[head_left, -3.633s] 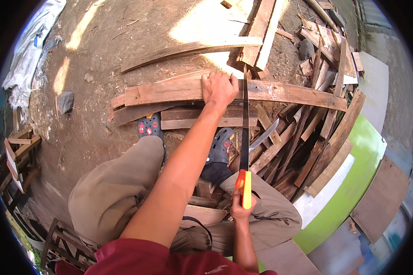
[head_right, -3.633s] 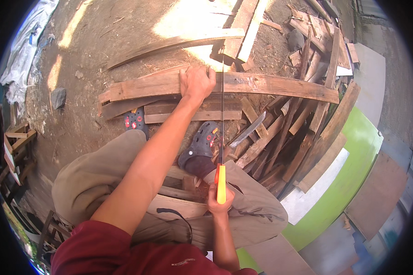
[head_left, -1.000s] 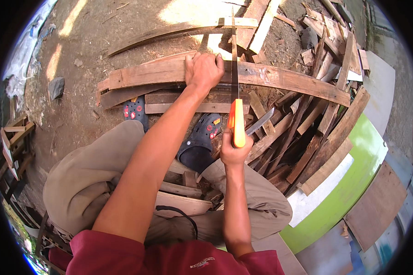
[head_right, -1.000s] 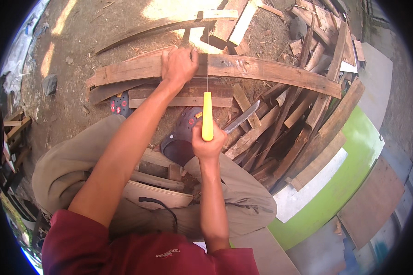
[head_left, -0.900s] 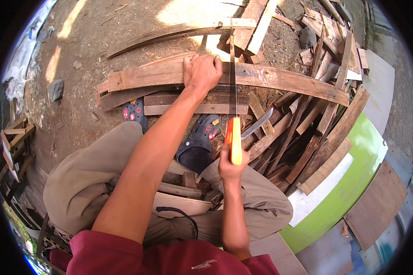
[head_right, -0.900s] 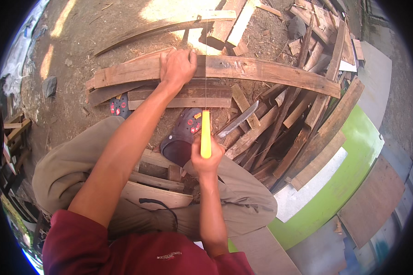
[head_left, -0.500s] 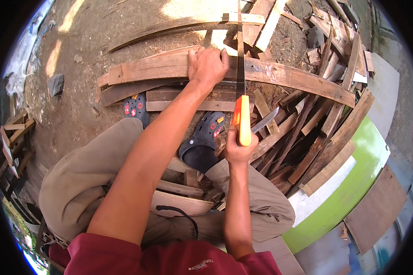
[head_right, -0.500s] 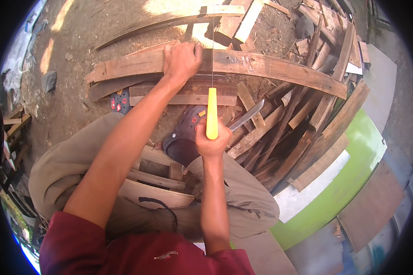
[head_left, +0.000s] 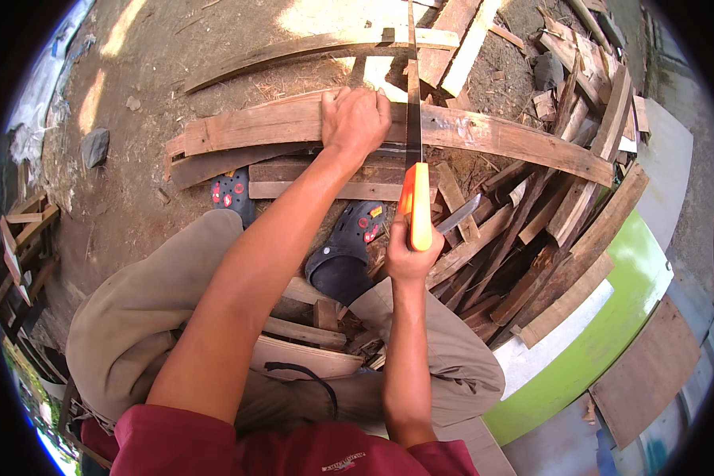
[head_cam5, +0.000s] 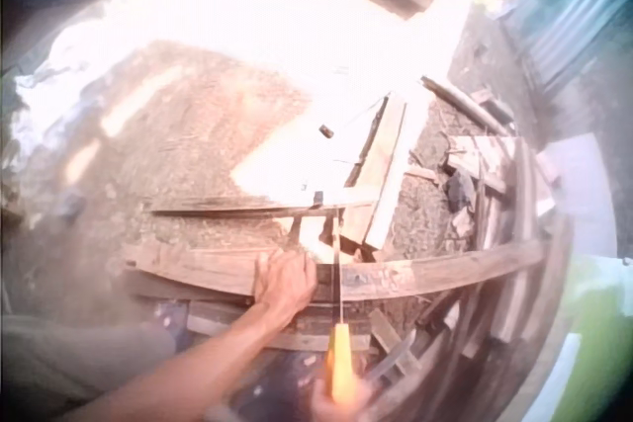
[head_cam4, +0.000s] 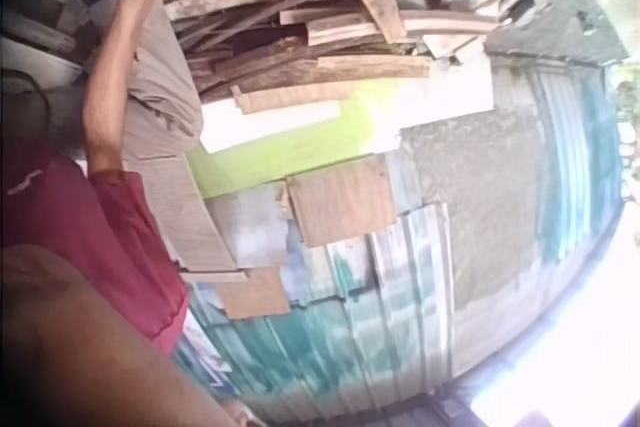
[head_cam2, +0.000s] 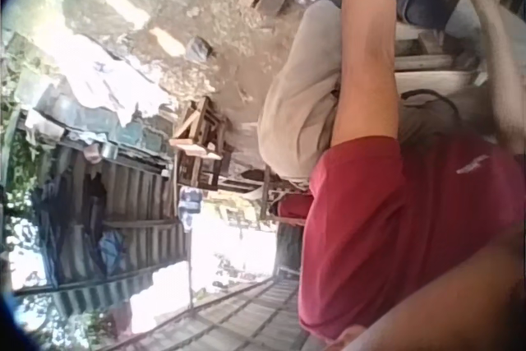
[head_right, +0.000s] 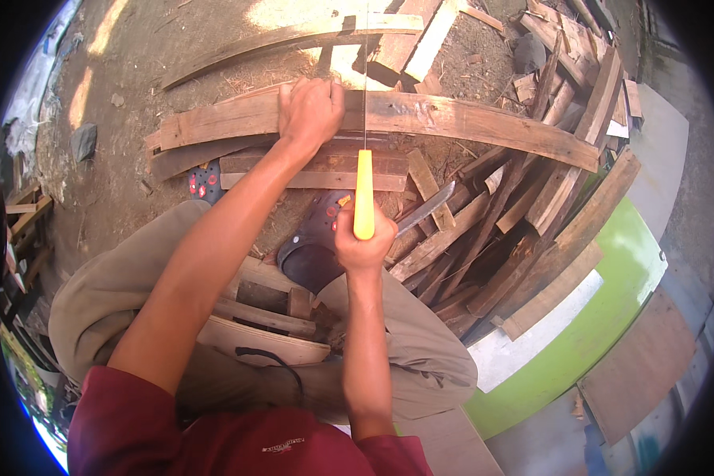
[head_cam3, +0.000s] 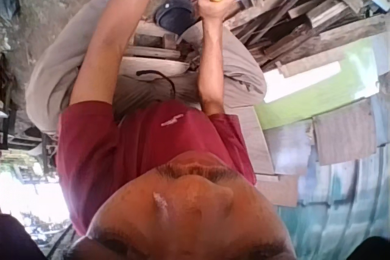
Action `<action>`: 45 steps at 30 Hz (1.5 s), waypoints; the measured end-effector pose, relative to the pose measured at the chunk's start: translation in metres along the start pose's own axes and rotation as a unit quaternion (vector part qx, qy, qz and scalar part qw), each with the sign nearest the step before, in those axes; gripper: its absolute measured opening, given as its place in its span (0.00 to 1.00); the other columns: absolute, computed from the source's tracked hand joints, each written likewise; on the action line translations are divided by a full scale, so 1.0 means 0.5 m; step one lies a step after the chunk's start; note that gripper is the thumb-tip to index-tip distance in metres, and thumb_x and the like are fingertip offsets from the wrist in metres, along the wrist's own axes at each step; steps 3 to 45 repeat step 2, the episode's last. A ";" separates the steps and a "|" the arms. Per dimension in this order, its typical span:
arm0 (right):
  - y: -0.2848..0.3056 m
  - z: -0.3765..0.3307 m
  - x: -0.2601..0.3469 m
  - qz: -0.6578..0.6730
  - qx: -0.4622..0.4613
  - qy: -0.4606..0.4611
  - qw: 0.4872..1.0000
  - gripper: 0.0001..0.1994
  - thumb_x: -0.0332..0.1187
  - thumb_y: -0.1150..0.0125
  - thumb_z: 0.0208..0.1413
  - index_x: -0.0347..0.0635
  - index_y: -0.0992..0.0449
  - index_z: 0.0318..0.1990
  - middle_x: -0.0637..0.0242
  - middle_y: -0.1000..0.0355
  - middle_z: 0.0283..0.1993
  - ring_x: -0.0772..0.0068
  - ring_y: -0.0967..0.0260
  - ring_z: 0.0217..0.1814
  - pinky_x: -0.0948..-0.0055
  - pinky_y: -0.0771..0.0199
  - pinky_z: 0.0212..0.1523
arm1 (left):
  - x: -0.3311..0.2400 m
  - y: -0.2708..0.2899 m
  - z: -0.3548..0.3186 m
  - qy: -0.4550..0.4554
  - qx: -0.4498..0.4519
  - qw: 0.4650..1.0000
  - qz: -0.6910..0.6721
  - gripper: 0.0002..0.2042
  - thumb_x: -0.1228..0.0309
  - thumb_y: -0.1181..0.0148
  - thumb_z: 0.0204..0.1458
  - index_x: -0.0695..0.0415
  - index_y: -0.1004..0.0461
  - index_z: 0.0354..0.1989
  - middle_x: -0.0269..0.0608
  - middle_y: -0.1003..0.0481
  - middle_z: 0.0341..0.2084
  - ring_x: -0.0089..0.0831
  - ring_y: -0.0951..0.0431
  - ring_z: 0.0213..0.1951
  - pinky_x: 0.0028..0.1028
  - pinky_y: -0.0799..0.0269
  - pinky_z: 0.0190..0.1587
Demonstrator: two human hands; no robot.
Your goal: The person sits on the ground and sorts through a pile of wooden planks and scraps, picking up pieces to inspect and align them. The person uses a hand saw to cut a plank and continues to handle and arrange the wood pieces.
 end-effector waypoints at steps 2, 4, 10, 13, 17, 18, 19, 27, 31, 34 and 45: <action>0.004 -0.024 -0.030 -0.018 -0.007 0.025 1.000 0.02 0.20 0.38 0.51 0.35 0.21 0.31 0.67 0.26 0.20 0.77 0.26 0.22 0.75 0.26 0.27 | 0.004 -0.011 0.010 -0.004 -0.006 1.000 -0.001 0.23 0.60 0.57 0.66 0.59 0.17 0.29 0.50 0.18 0.35 0.42 0.22 0.46 0.45 0.39 0.55; 0.004 -0.024 -0.030 -0.018 -0.007 0.025 1.000 0.02 0.20 0.38 0.51 0.35 0.21 0.31 0.67 0.26 0.20 0.77 0.26 0.22 0.75 0.26 0.27 | 0.004 -0.011 0.010 -0.004 -0.006 1.000 -0.001 0.23 0.60 0.57 0.66 0.59 0.17 0.29 0.50 0.18 0.35 0.42 0.22 0.46 0.45 0.39 0.55; 0.004 -0.024 -0.030 -0.018 -0.007 0.025 1.000 0.02 0.20 0.38 0.51 0.35 0.21 0.31 0.67 0.26 0.20 0.77 0.26 0.22 0.75 0.26 0.27 | 0.004 -0.011 0.010 -0.004 -0.006 1.000 -0.001 0.23 0.60 0.57 0.66 0.59 0.17 0.29 0.50 0.18 0.35 0.42 0.22 0.46 0.45 0.39 0.55; 0.004 -0.024 -0.030 -0.018 -0.007 0.025 1.000 0.02 0.20 0.38 0.51 0.35 0.21 0.31 0.67 0.26 0.20 0.77 0.26 0.22 0.75 0.26 0.27 | 0.004 -0.011 0.010 -0.004 -0.006 1.000 -0.001 0.23 0.60 0.57 0.66 0.59 0.17 0.29 0.50 0.18 0.35 0.42 0.22 0.46 0.45 0.39 0.55; 0.004 -0.024 -0.030 -0.018 -0.007 0.025 1.000 0.02 0.20 0.38 0.51 0.35 0.21 0.31 0.67 0.26 0.20 0.77 0.26 0.22 0.75 0.26 0.27 | 0.004 -0.011 0.010 -0.004 -0.006 1.000 -0.001 0.23 0.60 0.57 0.66 0.59 0.17 0.29 0.50 0.18 0.35 0.42 0.22 0.46 0.45 0.39 0.55; 0.004 -0.024 -0.030 -0.018 -0.007 0.025 1.000 0.02 0.20 0.38 0.51 0.35 0.21 0.31 0.67 0.26 0.20 0.77 0.26 0.22 0.75 0.26 0.27 | 0.004 -0.011 0.010 -0.004 -0.006 1.000 -0.001 0.23 0.60 0.57 0.66 0.59 0.17 0.29 0.50 0.18 0.35 0.42 0.22 0.46 0.45 0.39 0.55; 0.004 -0.024 -0.030 -0.018 -0.007 0.025 1.000 0.02 0.20 0.38 0.51 0.35 0.21 0.31 0.67 0.26 0.20 0.77 0.26 0.22 0.75 0.26 0.27 | 0.004 -0.011 0.010 -0.004 -0.006 1.000 -0.001 0.23 0.60 0.57 0.66 0.59 0.17 0.29 0.50 0.18 0.35 0.42 0.22 0.46 0.45 0.39 0.55; 0.004 -0.024 -0.030 -0.018 -0.007 0.025 1.000 0.02 0.20 0.38 0.51 0.35 0.21 0.31 0.67 0.26 0.20 0.77 0.26 0.22 0.75 0.26 0.27 | 0.004 -0.011 0.010 -0.004 -0.006 1.000 -0.001 0.23 0.60 0.57 0.66 0.59 0.17 0.29 0.50 0.18 0.35 0.42 0.22 0.46 0.45 0.39 0.55; 0.004 -0.024 -0.030 -0.018 -0.007 0.025 1.000 0.02 0.20 0.38 0.51 0.35 0.21 0.31 0.67 0.26 0.20 0.77 0.26 0.22 0.75 0.26 0.27 | 0.004 -0.011 0.010 -0.004 -0.006 1.000 -0.001 0.23 0.60 0.57 0.66 0.59 0.17 0.29 0.50 0.18 0.35 0.42 0.22 0.46 0.45 0.39 0.55; 0.004 -0.024 -0.030 -0.018 -0.007 0.025 1.000 0.02 0.20 0.38 0.51 0.35 0.21 0.31 0.67 0.26 0.20 0.77 0.26 0.22 0.75 0.26 0.27 | 0.004 -0.011 0.010 -0.004 -0.006 1.000 -0.001 0.23 0.60 0.57 0.66 0.59 0.17 0.29 0.50 0.18 0.35 0.42 0.22 0.46 0.45 0.39 0.55; 0.004 -0.024 -0.030 -0.018 -0.007 0.025 1.000 0.02 0.20 0.38 0.51 0.35 0.21 0.31 0.67 0.26 0.20 0.77 0.26 0.22 0.75 0.26 0.27 | 0.004 -0.011 0.010 -0.004 -0.006 1.000 -0.001 0.23 0.60 0.57 0.66 0.59 0.17 0.29 0.50 0.18 0.35 0.42 0.22 0.46 0.45 0.39 0.55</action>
Point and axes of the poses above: each hand's wrist, its own z-axis towards the middle knuckle, its own y-axis out of the back of the hand, x = y × z, the point moved 4 cm from there along z, towards the middle knuckle
